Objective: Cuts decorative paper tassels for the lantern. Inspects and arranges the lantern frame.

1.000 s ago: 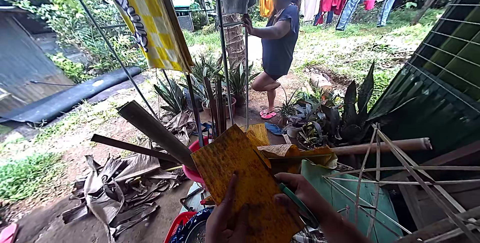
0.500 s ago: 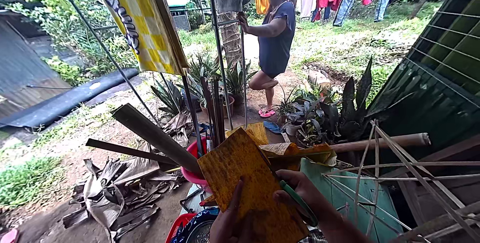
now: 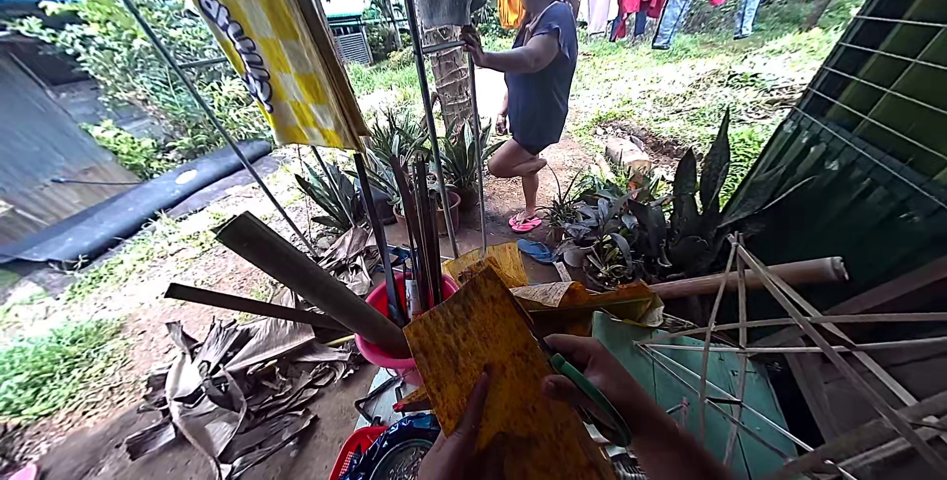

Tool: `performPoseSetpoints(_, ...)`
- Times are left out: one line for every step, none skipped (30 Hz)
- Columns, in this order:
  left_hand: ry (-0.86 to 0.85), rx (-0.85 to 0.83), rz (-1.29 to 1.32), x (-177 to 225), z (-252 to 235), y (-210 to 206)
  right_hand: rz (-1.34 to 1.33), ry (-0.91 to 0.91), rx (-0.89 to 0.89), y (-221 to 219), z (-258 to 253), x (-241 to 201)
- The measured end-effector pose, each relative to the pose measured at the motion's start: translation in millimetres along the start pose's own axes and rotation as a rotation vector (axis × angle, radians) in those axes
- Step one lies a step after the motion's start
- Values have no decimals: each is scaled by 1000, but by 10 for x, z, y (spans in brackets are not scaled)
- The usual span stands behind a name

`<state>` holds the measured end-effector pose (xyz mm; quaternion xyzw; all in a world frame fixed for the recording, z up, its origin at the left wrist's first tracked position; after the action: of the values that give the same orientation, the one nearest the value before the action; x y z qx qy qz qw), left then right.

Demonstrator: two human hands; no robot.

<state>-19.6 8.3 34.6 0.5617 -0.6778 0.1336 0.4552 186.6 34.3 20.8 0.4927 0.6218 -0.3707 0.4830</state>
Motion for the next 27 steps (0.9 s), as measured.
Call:
performPoseSetpoints(1, -8, 0, 3, 4, -20, -11, 3, -1, 2, 1, -7)
performPoseSetpoints(5, -11, 2, 1, 10, -40, -19, 9, -2, 5, -1, -13)
performPoseSetpoints(9, -10, 1, -2, 16, -56, -23, 14, -2, 6, -3, -16)
performPoseSetpoints(13, -11, -2, -4, 22, -65, -24, 17, -1, 8, -5, -16)
performPoseSetpoints(14, -12, -9, -8, 26, -68, -26, 23, 2, 10, -8, -10)
performPoseSetpoints(11, -13, -16, -10, 30, -67, -24, 24, 7, 14, -8, -1)
performPoseSetpoints(8, -12, -18, -13, 31, -66, -21, 20, 13, 18, -7, 4)
performPoseSetpoints(4, -11, -18, -13, 31, -64, -18, 14, 19, 22, -6, 7)
performPoseSetpoints(0, -10, -19, -9, 29, -63, -19, 9, 22, 25, -6, 8)
performPoseSetpoints(-4, -11, -20, -5, 26, -62, -27, 6, 23, 27, -5, 7)
performPoseSetpoints(-6, -13, -19, 0, 24, -61, -34, 4, 22, 27, -4, 5)
performPoseSetpoints(-8, -14, -18, 4, 19, -59, -38, 5, 20, 28, -6, 6)
performPoseSetpoints(-8, -18, -16, 5, 15, -56, -45, 7, 15, 28, -9, 9)
performPoseSetpoints(-5, -22, -14, 6, 10, -53, -53, 6, 15, 29, -12, 12)
performPoseSetpoints(1, -22, -15, 7, 5, -47, -60, 0, 15, 30, -15, 17)
performPoseSetpoints(5, -25, -16, 7, -1, -41, -64, -8, 17, 31, -17, 20)
performPoseSetpoints(6, -27, -16, 4, -4, -38, -63, -16, 17, 33, -20, 22)
performPoseSetpoints(7, -26, -15, 2, -5, -37, -59, -21, 16, 35, -22, 24)
performPoseSetpoints(8, -25, -17, 0, -5, -35, -60, -21, 16, 34, -26, 25)
performPoseSetpoints(8, -22, -18, -1, -5, -33, -61, -20, 15, 32, -31, 24)
performPoseSetpoints(8, -20, -17, -3, -3, -30, -61, -18, 15, 29, -35, 22)
performPoseSetpoints(8, -17, -17, -5, -1, -26, -59, -17, 18, 26, -41, 20)
performPoseSetpoints(8, -13, -18, -6, 0, -21, -57, -18, 19, 21, -46, 16)
performPoseSetpoints(10, -7, -19, -11, 0, -14, -56, -15, 15, 17, -53, 9)
performPoseSetpoints(11, 5, -22, -17, -5, -3, -51, -15, 1, 11, -60, 1)
performPoseSetpoints(7, 30, -28, -23, -16, 15, -44, -21, -25, 4, -67, 0)
performPoseSetpoints(5, 63, -36, -27, -33, 44, -35, -28, -70, -5, -69, 4)
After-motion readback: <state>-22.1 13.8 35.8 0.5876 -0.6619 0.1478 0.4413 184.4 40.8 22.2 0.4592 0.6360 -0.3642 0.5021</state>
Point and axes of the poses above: each hand's wrist, its own z-axis away from the middle knuckle, its own y-axis out of the back of the hand, x = y × z, the point moved 6 cm from there along -z, towards the middle knuckle, and after that the axes turned 6 degrees about -x, right-handed, at the moved point
